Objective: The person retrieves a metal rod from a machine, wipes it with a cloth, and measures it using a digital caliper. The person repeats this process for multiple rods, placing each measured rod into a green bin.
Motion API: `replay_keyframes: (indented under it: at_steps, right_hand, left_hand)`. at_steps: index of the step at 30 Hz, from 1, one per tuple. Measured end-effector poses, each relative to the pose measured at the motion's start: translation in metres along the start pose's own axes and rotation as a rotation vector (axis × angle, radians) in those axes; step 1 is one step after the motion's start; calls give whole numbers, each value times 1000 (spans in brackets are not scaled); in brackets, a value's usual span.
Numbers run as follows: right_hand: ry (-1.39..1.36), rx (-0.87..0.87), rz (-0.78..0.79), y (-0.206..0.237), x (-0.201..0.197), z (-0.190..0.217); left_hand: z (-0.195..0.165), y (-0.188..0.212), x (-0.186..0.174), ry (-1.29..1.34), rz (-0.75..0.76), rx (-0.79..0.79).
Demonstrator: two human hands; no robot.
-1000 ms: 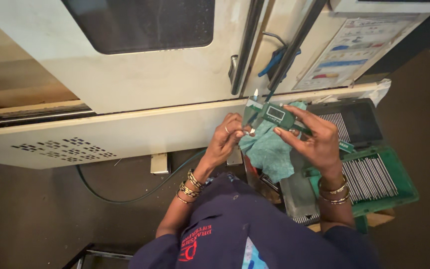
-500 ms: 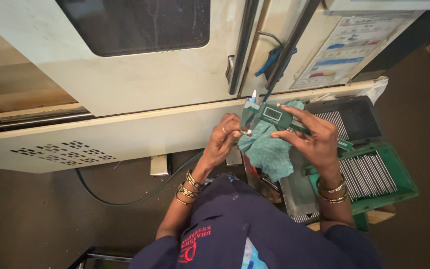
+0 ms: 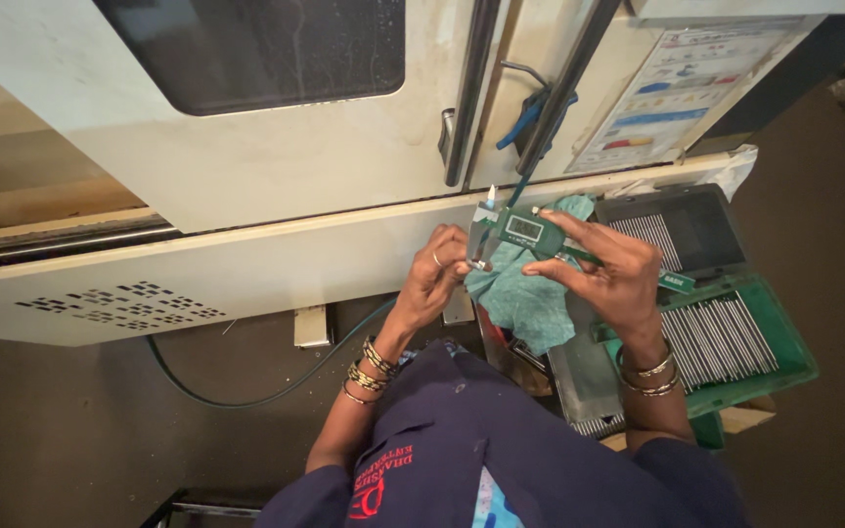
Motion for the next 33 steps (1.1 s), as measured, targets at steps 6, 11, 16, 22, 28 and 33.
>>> replay_keyframes:
  at_steps: [6,11,16,22,28,33]
  right_hand:
    - [2,-5,-5,-1,2,-1]
    - [10,-12,-4,-2,2,0]
    - [13,-3,-6,-3,2,0]
    - [13,-19,-9,-4,2,0]
    - [-8,-46,-14,-5,3,-1]
    - [6,-42,-18,-5,2,-1]
  left_hand:
    - [0,-1,-1,15,-3,-14]
    - [0,-2,-2,26,-9,0]
    - [0,-2,-3,14,-13,9]
    - [6,-1,-2,40,-15,-16]
    - [8,0,-2,24,-18,1]
    - [12,0,-1,53,-16,-9]
Point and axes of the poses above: each hand's wrist, its own y-axis away from the middle knuckle, its own x-axis out of the palm, z = x × y, the point moved 7 cm from there along -y, towards the middle knuckle, and after that the axes turned 12 degrees about z, right-handed, at the moved point
